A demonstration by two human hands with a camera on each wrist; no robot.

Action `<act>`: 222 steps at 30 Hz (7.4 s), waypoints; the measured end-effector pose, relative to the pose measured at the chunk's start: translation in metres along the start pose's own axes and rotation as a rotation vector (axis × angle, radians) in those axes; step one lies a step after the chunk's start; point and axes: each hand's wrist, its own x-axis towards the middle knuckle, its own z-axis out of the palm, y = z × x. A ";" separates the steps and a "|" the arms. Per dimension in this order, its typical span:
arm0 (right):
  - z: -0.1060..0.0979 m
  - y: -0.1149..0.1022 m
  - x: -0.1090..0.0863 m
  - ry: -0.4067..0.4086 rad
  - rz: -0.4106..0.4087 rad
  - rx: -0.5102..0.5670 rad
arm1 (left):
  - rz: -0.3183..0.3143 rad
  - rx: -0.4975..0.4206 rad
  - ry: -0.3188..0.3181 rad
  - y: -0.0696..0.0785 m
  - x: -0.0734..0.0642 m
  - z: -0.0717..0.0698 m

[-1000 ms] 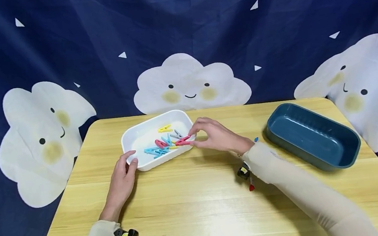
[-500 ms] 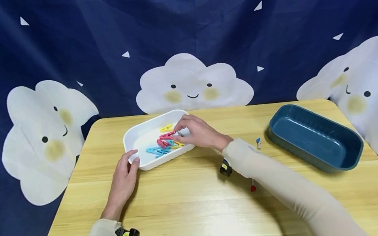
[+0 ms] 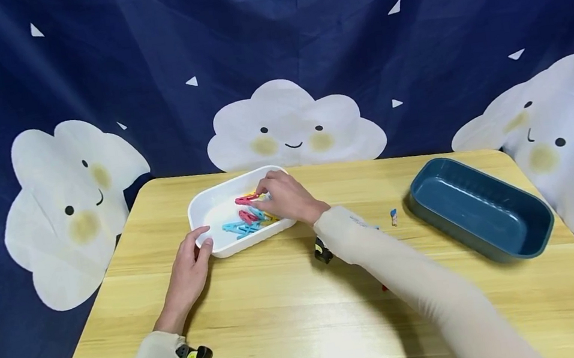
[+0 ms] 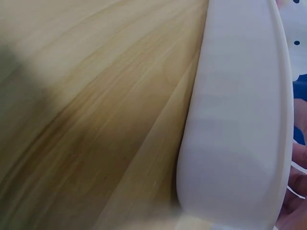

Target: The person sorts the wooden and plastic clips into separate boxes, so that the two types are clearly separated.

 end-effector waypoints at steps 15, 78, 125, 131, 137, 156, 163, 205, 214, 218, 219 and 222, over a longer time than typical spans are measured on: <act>0.010 -0.002 0.016 -0.043 0.019 -0.123 | 0.000 0.002 0.002 0.002 0.000 -0.001; -0.081 0.119 -0.180 0.277 0.141 0.184 | 0.245 0.048 0.134 0.059 0.004 0.005; -0.141 0.202 -0.361 0.611 0.548 0.139 | 0.476 0.088 -0.382 0.159 -0.004 0.180; -0.135 0.214 -0.376 0.684 0.568 0.121 | 0.491 0.099 -0.410 0.160 -0.007 0.192; -0.123 0.222 -0.391 0.723 0.652 0.137 | 0.515 0.098 -0.457 0.163 -0.012 0.202; -0.094 0.230 -0.404 0.665 0.750 0.259 | 0.518 0.099 -0.504 0.168 -0.015 0.214; -0.089 0.231 -0.405 0.636 0.728 0.249 | 0.517 0.101 -0.515 0.167 -0.016 0.216; -0.088 0.233 -0.407 0.657 0.734 0.317 | 0.600 0.152 -0.487 0.205 0.003 0.234; -0.088 0.236 -0.408 0.654 0.728 0.308 | 0.641 0.074 -0.549 0.266 0.020 0.257; -0.087 0.236 -0.408 0.652 0.728 0.294 | 0.677 0.105 -0.545 0.285 0.024 0.273; -0.088 0.236 -0.408 0.653 0.729 0.293 | 0.690 0.116 -0.539 0.289 0.024 0.278; -0.088 0.235 -0.408 0.653 0.733 0.289 | 0.722 0.133 -0.523 0.300 0.026 0.294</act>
